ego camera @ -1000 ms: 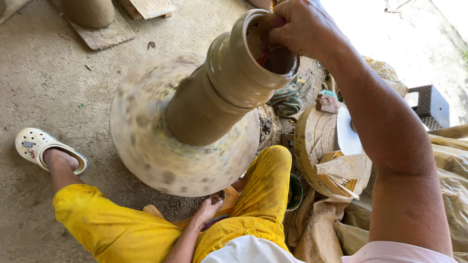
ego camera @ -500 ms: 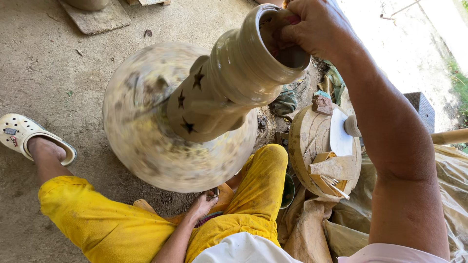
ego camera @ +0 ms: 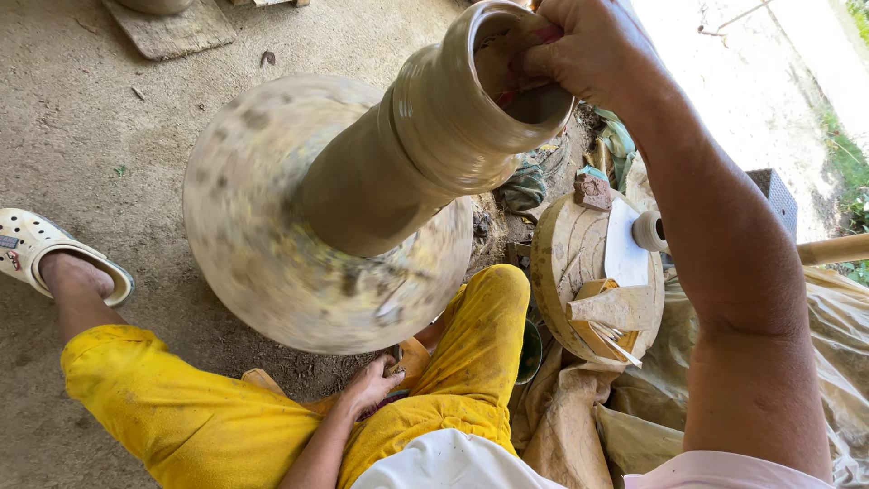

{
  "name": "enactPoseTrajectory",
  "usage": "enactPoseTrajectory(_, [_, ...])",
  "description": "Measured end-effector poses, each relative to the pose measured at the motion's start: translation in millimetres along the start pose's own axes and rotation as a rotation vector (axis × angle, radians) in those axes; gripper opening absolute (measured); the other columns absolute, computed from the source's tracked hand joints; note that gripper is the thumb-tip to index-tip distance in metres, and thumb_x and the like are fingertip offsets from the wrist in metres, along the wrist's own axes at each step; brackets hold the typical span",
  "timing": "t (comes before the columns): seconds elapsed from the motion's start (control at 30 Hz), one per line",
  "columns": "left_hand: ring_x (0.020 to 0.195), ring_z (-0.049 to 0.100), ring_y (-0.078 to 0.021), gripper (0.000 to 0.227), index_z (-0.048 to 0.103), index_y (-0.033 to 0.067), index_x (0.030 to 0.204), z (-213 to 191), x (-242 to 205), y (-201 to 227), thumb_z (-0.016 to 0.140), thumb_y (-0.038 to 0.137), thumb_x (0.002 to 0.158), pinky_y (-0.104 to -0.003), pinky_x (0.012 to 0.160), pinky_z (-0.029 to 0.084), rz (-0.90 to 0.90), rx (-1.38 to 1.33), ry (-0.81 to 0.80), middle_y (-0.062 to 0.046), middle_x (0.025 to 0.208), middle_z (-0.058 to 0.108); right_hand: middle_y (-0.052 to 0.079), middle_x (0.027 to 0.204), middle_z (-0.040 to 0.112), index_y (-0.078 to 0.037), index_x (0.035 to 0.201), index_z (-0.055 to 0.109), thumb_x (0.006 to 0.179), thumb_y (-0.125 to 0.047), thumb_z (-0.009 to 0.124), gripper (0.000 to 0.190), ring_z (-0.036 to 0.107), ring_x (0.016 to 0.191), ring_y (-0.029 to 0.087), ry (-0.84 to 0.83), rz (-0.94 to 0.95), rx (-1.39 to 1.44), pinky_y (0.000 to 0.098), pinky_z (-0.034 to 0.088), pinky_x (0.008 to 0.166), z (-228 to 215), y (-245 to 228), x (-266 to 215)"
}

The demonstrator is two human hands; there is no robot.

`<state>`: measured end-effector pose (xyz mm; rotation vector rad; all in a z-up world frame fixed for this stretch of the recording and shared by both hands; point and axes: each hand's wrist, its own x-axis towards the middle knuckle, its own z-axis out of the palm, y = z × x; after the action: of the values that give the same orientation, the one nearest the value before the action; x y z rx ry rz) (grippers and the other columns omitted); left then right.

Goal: The person shapes a spinning clay cylinder on a pottery wheel using a damp cloth and their hands.

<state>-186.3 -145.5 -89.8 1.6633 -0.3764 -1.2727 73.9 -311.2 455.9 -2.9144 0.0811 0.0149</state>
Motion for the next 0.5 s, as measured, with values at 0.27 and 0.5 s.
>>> enactPoseTrajectory(0.27, [0.115, 0.070, -0.0284, 0.062, 0.055, 0.0057, 0.141, 3, 4, -9, 0.072, 0.039, 0.091, -0.039, 0.102, 0.054, 0.042, 0.075, -0.008, -0.019, 0.126, 0.072, 0.000, 0.091, 0.074, -0.009, 0.111, 0.076, 0.084, -0.009, 0.080, 0.027, 0.071, 0.078, 0.010, 0.002, 0.061, 0.057, 0.0278, 0.060, 0.072, 2, -1, -4])
enactPoseTrajectory(0.5, [0.114, 0.071, -0.0280, 0.060, 0.055, 0.0065, 0.140, 1, -1, -4, 0.071, 0.038, 0.091, -0.039, 0.100, 0.053, 0.009, 0.068, -0.029, -0.018, 0.125, 0.072, 0.001, 0.095, 0.076, -0.008, 0.111, 0.077, 0.085, -0.008, 0.080, 0.026, 0.071, 0.082, 0.009, -0.023, 0.047, 0.097, 0.0277, 0.060, 0.077, 2, -6, -8])
